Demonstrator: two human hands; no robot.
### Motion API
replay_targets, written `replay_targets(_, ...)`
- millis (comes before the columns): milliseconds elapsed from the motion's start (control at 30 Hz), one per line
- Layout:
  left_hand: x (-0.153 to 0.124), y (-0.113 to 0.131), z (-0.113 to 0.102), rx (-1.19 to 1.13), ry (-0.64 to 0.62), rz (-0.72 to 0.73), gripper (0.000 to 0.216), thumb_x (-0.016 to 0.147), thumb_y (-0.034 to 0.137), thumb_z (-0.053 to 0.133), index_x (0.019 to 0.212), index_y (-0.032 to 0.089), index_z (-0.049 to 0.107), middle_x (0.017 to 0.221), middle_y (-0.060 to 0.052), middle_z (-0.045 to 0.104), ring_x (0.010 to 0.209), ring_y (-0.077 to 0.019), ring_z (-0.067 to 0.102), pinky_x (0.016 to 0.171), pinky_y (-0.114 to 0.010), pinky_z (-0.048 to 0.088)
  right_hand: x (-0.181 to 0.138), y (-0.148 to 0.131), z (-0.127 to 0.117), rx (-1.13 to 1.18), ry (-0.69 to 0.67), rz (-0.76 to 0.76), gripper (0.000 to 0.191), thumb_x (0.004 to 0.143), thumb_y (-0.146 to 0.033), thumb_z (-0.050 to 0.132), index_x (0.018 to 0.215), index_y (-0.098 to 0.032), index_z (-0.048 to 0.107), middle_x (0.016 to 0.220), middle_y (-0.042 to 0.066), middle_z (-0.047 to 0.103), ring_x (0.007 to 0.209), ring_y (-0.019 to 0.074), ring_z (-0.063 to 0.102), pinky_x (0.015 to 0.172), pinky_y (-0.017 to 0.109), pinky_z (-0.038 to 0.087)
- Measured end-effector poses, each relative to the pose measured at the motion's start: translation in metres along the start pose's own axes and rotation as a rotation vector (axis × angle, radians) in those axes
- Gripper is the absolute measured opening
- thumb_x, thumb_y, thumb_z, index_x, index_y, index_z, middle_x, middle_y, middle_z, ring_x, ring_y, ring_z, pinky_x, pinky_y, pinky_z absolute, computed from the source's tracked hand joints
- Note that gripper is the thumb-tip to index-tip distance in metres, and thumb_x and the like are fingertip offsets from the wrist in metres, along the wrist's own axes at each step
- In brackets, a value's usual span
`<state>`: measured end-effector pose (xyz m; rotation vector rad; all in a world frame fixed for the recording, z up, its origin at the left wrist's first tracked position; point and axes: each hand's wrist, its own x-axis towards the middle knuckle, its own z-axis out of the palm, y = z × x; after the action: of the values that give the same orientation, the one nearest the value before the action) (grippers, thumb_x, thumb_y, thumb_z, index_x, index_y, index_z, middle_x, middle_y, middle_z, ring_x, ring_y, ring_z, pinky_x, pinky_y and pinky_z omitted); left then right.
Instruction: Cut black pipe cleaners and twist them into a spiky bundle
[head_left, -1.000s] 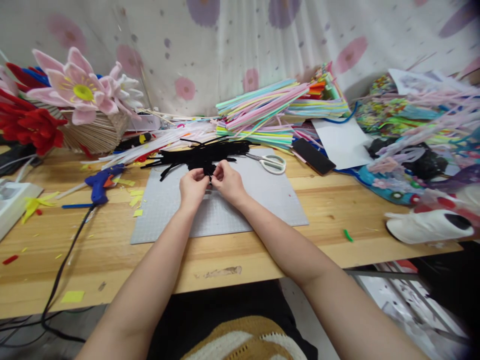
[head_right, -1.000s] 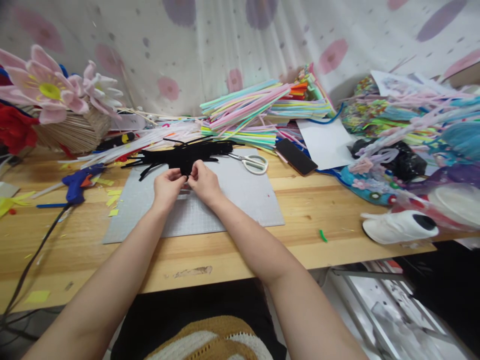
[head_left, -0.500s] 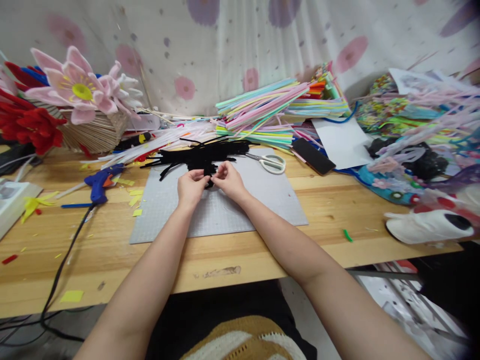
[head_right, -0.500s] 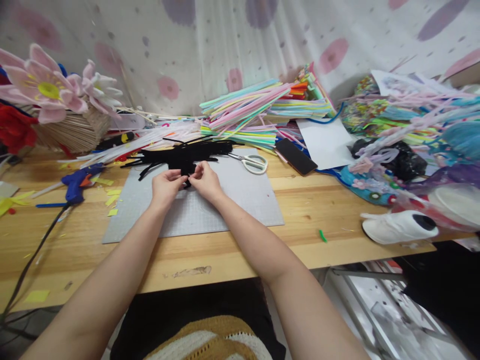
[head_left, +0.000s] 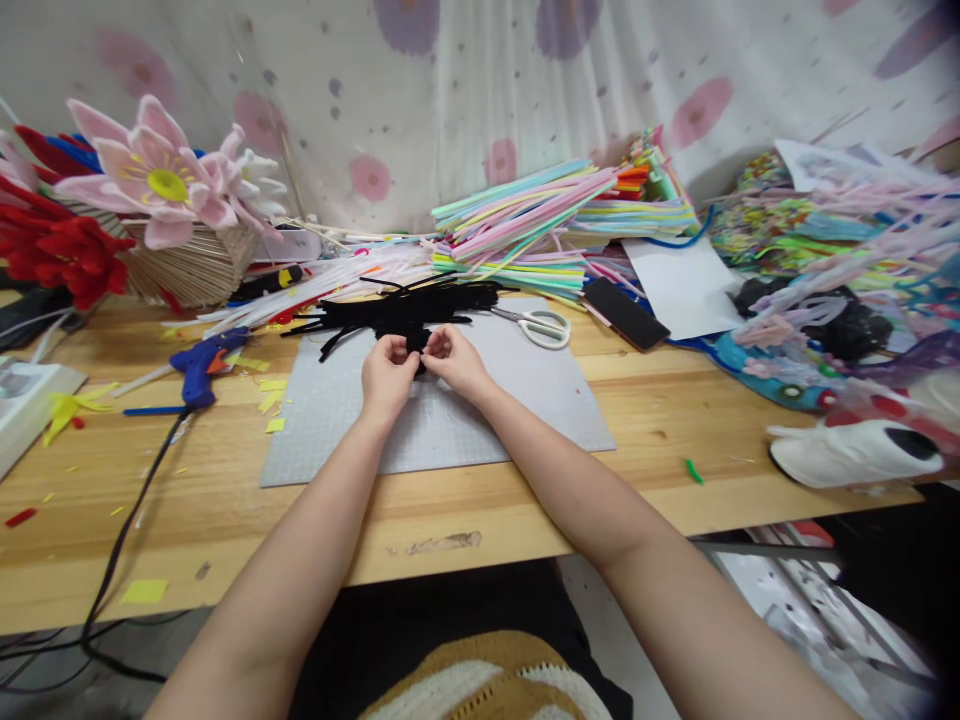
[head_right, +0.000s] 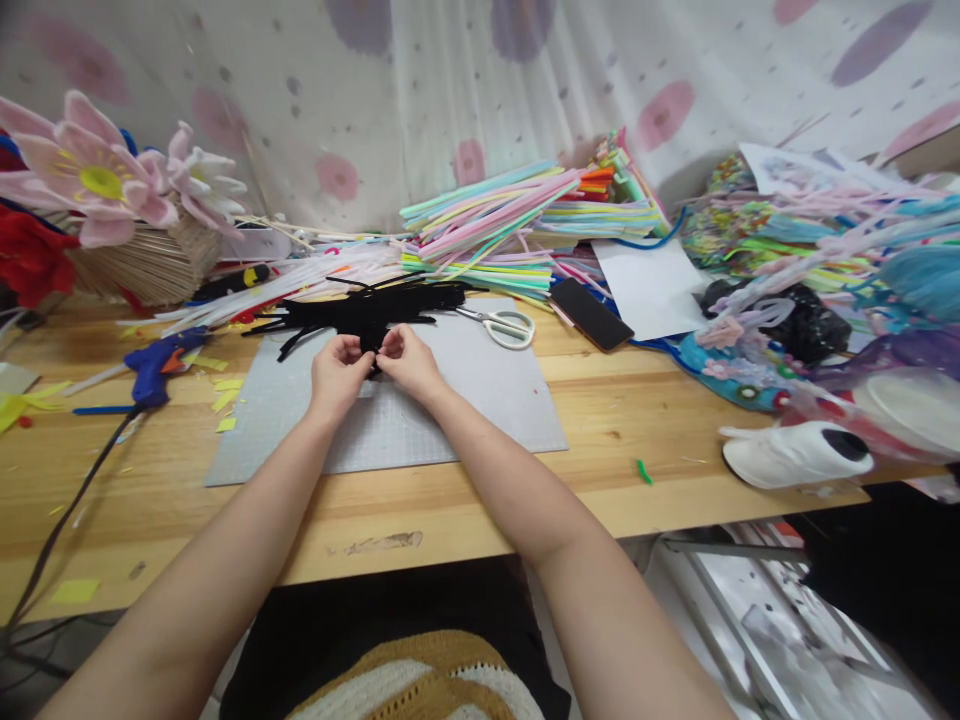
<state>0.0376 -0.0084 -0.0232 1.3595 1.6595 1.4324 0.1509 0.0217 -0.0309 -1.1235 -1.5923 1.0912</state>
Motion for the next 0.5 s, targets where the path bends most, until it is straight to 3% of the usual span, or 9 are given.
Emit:
replay_targets(300,0.001,0.001,-0.003,-0.031,-0.025,-0.029,0.019,0.061,0.018,0.061,0.079,0.016,0.06,0.07,-0.001,0.063,0.063,-0.0125,0.058,0.061,-0.025,0.046,-0.01,-0.015,-0.003,-0.174,0.058,-0.068,0.023,0.064,-0.016,0.055,0.075,-0.022,0.036,0.068,-0.006,0.055,0.06,0.009,0.053,0.063,0.024,0.043)
replay_targets(500,-0.001,0.005,0.0,0.019,0.061,-0.06,0.016,0.061,0.016,0.059,0.078,0.016,0.06,0.071,-0.001,0.065,0.064,-0.013,0.061,0.061,-0.025,0.048,-0.011,-0.015,0.002,-0.284,0.109,-0.132,0.021,0.066,-0.016,0.052,0.077,-0.022,0.035,0.07,-0.005,0.054,0.059,0.0096,0.053,0.06,0.024,0.041)
